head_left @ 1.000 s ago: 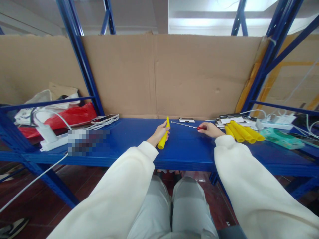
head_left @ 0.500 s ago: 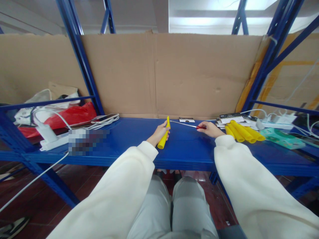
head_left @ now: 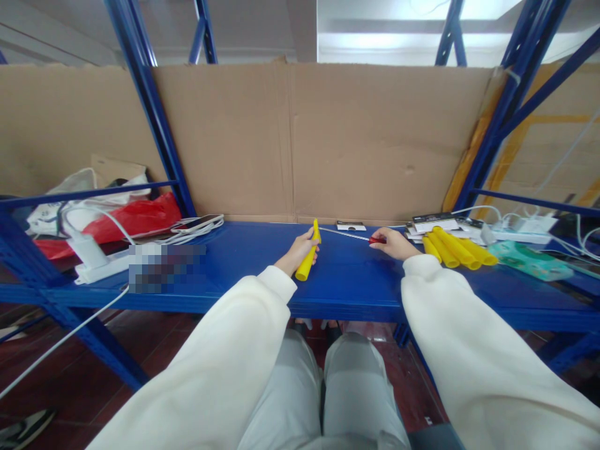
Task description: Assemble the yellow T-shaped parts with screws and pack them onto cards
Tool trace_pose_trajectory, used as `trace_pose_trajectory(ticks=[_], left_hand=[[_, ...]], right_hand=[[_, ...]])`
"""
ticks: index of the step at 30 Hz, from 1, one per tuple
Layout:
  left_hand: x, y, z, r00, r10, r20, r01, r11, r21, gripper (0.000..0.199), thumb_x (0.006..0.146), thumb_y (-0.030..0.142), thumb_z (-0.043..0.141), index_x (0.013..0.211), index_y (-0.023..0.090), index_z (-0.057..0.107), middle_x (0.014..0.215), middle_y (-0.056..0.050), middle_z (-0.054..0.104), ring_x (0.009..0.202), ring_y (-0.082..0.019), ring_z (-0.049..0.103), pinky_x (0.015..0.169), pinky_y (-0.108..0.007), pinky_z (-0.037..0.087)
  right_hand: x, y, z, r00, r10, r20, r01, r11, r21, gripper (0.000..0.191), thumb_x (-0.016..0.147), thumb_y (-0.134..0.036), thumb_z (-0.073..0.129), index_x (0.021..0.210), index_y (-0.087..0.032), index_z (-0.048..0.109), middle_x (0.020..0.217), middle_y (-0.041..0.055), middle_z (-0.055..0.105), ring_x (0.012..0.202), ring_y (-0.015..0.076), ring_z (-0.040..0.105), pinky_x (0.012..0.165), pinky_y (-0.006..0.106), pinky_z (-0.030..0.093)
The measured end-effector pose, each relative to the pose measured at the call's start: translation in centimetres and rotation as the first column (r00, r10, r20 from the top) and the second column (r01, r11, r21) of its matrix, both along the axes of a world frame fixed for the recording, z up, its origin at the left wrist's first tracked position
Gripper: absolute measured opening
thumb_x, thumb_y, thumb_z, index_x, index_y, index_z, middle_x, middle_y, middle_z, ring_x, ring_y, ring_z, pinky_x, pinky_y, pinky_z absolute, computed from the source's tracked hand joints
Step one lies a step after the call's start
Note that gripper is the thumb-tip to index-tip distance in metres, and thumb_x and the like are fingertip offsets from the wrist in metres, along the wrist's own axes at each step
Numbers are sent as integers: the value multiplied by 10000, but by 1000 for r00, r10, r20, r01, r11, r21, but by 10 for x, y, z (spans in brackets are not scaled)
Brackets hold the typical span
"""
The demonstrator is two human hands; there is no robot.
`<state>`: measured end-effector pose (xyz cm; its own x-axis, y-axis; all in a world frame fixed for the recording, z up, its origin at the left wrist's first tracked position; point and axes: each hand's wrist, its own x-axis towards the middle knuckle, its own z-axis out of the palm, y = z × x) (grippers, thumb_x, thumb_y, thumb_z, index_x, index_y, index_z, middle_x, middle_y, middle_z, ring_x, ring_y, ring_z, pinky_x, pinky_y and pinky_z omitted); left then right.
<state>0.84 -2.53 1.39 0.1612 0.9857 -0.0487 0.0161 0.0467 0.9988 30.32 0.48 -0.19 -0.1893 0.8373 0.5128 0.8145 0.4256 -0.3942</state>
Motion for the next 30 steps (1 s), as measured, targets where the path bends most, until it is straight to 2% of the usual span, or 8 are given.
trace_pose_trajectory(ticks=[8,17,25,30], left_hand=[[-1,0,1,999,-20,31,21,1000,-15,703,944,87,461,1598,267,277,633,48,492,422,-86,449,419,-182,366],[-1,0,4,994,-37,100,44,997,-65,679,960,82,443,1589,277,275,629,46,498,417,-87,451,408,-173,355],[-3,3,3,984,-78,163,93,992,-88,685,956,99,448,1588,275,250,649,41,512,417,-87,459,406,-168,366],[-2,0,4,997,-46,69,49,997,-54,674,962,96,447,1592,266,277,633,47,494,414,-89,454,417,-183,368]], right_hand=[[-1,2,-2,991,-34,132,19,993,114,119,754,-245,691,803,-237,582,879,55,698,811,226,651,743,343,501],[-12,-8,5,934,-123,335,78,986,145,128,809,-189,610,791,-235,492,866,71,664,815,239,616,700,314,381],[-15,-10,5,882,-157,445,65,975,215,72,850,-183,522,802,-235,508,869,107,662,880,274,601,718,342,361],[-13,-10,4,889,-136,437,54,979,194,37,853,-205,540,824,-224,554,889,110,683,877,268,620,734,345,387]])
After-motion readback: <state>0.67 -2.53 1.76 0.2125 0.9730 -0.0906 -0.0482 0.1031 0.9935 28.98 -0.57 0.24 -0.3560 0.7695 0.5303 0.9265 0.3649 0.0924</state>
